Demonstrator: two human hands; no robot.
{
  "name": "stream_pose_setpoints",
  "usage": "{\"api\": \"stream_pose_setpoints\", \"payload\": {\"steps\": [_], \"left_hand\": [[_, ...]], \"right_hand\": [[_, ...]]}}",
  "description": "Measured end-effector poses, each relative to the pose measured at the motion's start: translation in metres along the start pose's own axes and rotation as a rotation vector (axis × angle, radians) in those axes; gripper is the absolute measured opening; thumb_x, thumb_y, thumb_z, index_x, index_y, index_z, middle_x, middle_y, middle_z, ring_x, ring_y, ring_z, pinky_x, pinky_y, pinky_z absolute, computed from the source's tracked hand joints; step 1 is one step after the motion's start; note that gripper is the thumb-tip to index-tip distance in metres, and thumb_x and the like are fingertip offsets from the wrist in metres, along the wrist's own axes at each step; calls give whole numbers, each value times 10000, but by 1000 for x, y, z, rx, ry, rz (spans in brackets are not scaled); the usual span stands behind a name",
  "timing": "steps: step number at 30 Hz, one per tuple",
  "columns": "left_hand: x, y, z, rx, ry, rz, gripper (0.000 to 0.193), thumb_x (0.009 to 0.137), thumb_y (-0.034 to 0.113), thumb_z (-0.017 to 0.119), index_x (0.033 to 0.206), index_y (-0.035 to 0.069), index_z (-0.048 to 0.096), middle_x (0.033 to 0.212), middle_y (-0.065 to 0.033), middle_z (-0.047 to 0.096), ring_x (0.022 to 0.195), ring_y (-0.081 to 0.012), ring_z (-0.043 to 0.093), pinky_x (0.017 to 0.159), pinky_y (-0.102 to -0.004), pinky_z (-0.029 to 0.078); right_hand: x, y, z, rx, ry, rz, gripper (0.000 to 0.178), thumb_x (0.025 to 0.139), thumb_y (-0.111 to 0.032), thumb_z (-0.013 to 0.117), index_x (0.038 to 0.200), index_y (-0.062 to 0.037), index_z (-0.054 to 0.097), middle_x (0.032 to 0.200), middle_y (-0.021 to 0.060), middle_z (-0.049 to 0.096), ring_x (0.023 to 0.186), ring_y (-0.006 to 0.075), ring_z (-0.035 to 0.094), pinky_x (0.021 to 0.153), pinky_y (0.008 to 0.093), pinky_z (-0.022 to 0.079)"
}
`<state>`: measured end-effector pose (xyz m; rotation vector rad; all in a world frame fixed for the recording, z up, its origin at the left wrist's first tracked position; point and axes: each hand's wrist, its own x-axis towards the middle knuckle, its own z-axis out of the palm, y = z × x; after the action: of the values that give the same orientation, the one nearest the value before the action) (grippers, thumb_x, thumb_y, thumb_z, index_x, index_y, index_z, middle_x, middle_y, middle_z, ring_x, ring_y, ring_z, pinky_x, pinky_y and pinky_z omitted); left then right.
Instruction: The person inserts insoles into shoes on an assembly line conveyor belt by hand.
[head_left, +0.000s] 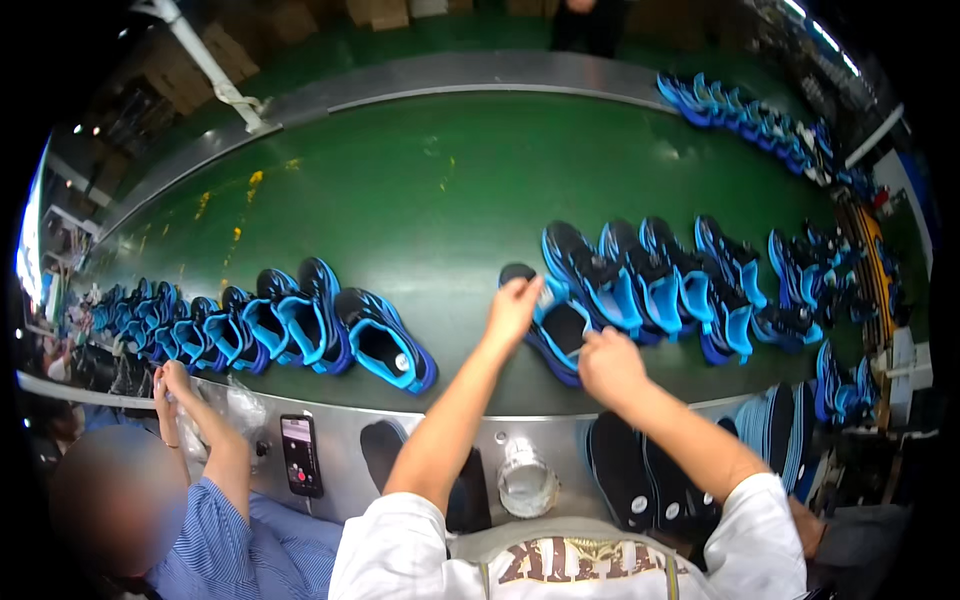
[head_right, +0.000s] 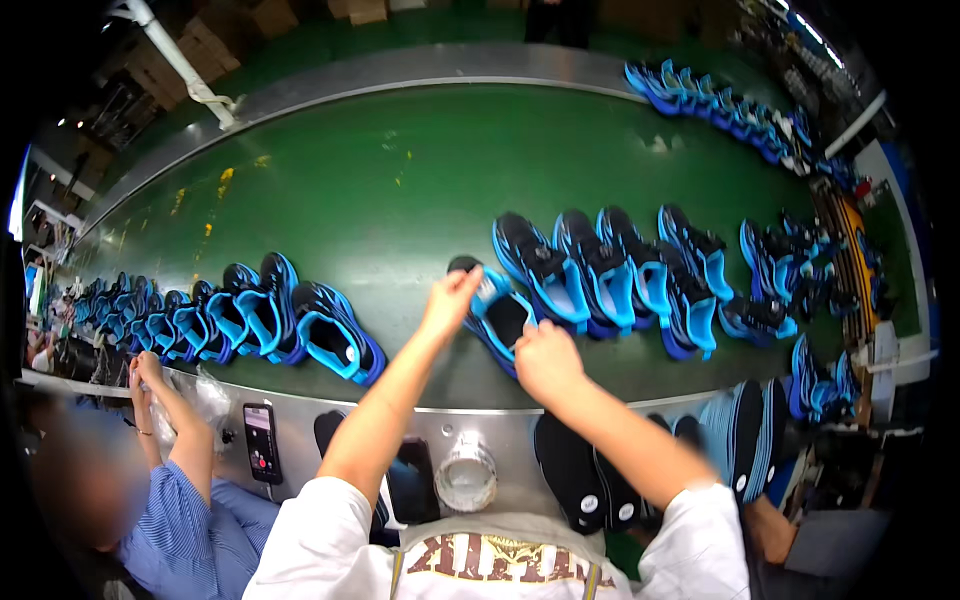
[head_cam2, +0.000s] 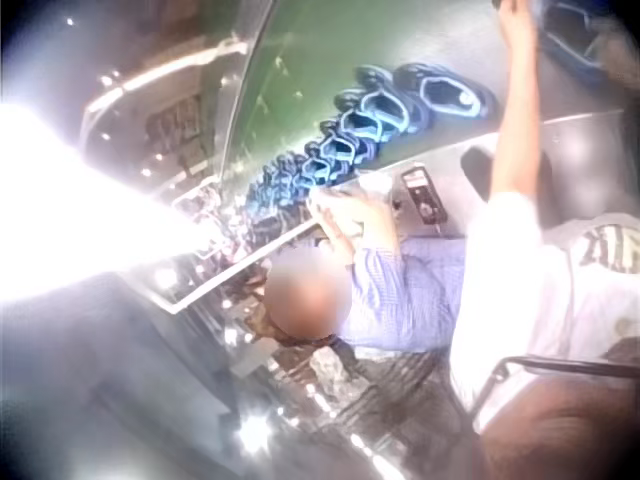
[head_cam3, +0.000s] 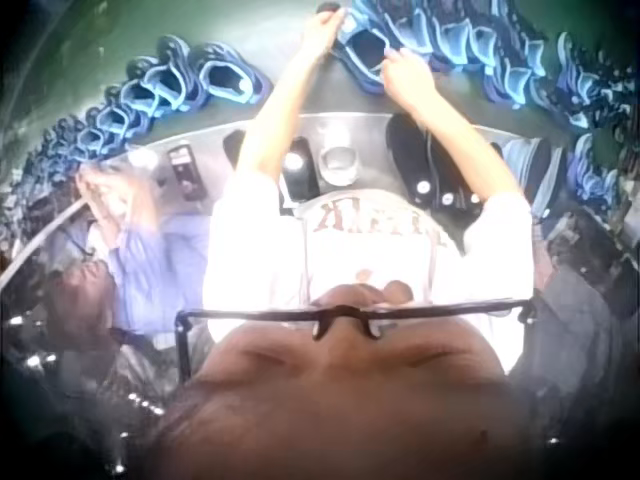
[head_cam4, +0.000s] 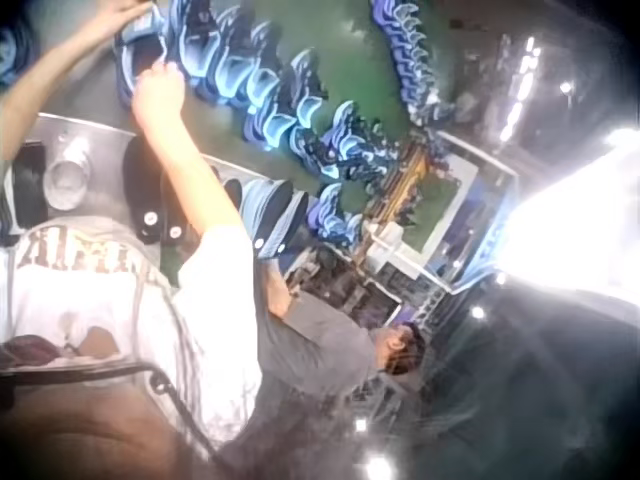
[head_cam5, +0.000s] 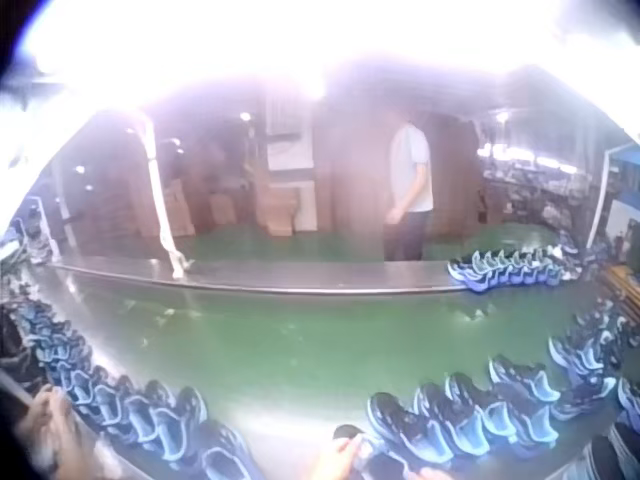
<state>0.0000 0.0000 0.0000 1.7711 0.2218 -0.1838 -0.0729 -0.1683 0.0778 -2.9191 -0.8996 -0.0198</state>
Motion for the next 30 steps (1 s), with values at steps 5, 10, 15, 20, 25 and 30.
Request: {"api": "stream_pose_setpoints", "payload": {"steps": [5,10,15,20,25,30], "left_hand": [[-16,3,4,24,271,137,396,822,379,565,963,10,562,844,-203,616,826,-312,602,684,-363,463],[-38,12,9,150,329,397,304,778,220,623,998,20,557,789,-169,521,780,-293,547,696,-356,453],[-34,8,18,243,248,327,359,799,265,569,1081,47,534,1128,-221,400,947,-389,505,837,-411,430],[-31,1,21,238,232,261,460,837,422,492,1113,57,536,934,-198,591,847,-371,574,733,-417,460],[-30,-4,13,110,268,297,395,814,403,527,1003,62,587,774,-161,619,759,-339,596,682,-423,455],[-26,-2,14,137,353,353,339,815,370,535,720,44,548,642,-182,564,644,-384,555,577,-450,418]], "right_hand": [[13,-4,15,88,33,8,110,678,-113,530,651,-27,592,767,148,576,702,283,572,586,392,486],[18,-4,36,75,-149,106,139,745,-113,495,765,-10,585,814,171,571,717,307,608,608,418,507],[33,-1,44,150,18,24,138,770,-118,481,777,-24,582,878,189,558,753,336,586,637,411,503],[16,14,16,44,-18,24,272,611,-265,663,630,-9,575,737,195,584,685,339,570,633,423,469],[25,29,12,201,-197,-186,168,608,-173,646,584,-11,612,593,186,561,613,345,546,585,421,450],[34,26,40,124,-195,-263,87,630,-64,599,673,11,602,720,230,545,643,375,530,592,431,440]]}}
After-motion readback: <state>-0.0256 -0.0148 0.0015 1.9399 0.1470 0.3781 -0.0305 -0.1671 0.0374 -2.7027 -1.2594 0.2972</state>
